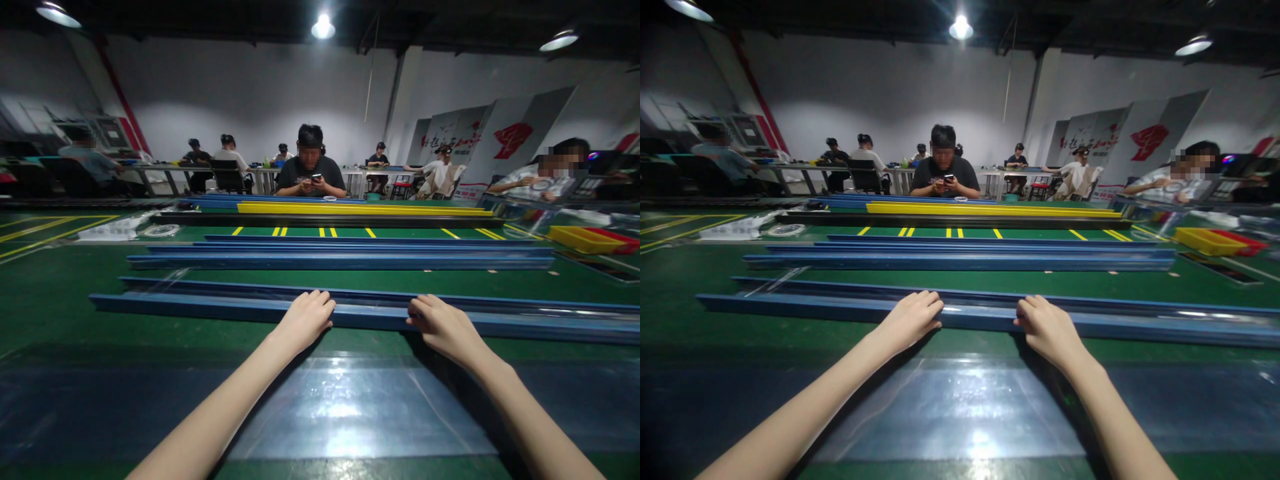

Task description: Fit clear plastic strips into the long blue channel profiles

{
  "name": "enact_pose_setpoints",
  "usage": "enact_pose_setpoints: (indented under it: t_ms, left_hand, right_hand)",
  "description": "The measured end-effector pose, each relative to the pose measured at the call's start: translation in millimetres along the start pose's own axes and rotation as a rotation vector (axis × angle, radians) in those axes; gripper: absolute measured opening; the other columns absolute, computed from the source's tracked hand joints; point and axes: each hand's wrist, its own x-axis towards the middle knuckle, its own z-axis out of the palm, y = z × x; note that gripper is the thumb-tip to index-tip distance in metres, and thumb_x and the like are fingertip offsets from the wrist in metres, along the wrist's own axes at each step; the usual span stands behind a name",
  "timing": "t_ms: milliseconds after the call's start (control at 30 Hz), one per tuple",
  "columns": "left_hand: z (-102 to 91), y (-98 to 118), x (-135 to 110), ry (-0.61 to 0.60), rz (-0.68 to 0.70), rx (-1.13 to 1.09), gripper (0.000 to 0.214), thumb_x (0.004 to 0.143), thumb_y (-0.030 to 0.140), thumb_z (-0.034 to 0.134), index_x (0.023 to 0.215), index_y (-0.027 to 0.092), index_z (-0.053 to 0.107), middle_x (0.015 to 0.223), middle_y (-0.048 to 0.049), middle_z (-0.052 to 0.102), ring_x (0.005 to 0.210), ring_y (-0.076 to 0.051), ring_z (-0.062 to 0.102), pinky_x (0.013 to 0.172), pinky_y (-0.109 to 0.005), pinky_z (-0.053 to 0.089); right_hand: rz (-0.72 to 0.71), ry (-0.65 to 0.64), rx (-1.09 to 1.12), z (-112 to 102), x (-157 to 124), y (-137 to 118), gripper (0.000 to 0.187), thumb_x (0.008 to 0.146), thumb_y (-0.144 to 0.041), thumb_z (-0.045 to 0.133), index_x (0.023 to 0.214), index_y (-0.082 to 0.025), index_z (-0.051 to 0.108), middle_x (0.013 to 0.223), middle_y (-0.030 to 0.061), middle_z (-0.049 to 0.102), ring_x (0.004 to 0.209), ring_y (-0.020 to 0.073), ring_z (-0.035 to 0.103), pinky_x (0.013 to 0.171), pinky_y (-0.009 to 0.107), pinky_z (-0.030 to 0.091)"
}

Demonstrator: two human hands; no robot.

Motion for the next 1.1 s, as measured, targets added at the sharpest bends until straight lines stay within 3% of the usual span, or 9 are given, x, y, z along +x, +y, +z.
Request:
enact_pose_setpoints:
  t_ms: [400, 733, 1100]
  left_hand:
    - [3.1, -1.4, 1.2, -0.011, 0.009, -0.06, 0.011, 0.079, 0.024, 0.06, 0.08, 0.017, 0.052, 0.086, -0.0029, 0.062, 0.084, -0.019, 0.055, 0.067, -0.029, 0.036]
    - [1.5, -0.6, 0.2, -0.029, -0.005, -0.059, 0.01, 0.08, 0.024, 0.058, 0.08, 0.017, 0.051, 0.087, -0.0034, 0.063, 0.083, -0.019, 0.056, 0.067, -0.029, 0.037]
    - [3.5, -0.6, 1.0, -0.042, -0.013, -0.063, 0.01, 0.08, 0.024, 0.058, 0.082, 0.017, 0.051, 0.088, -0.0038, 0.064, 0.084, -0.02, 0.057, 0.069, -0.03, 0.037]
  right_hand:
    - [-0.18, -0.03, -0.027, 5.9, 0.4, 4.6, 0.015, 0.086, -0.018, 0.039, 0.077, -0.018, 0.051, 0.08, 0.0056, 0.056, 0.075, 0.0174, 0.048, 0.065, 0.028, 0.035]
    - [-0.217, 0.012, -0.101, 6.9, -0.1, 3.1, 0.013, 0.085, -0.019, 0.044, 0.075, -0.018, 0.052, 0.079, 0.0052, 0.056, 0.074, 0.017, 0.049, 0.063, 0.027, 0.033]
    - [-0.153, 0.003, -0.14, 9.7, 0.6, -0.6, 0.013, 0.082, -0.013, 0.046, 0.074, -0.018, 0.054, 0.076, 0.0044, 0.058, 0.072, 0.0164, 0.052, 0.062, 0.025, 0.034]
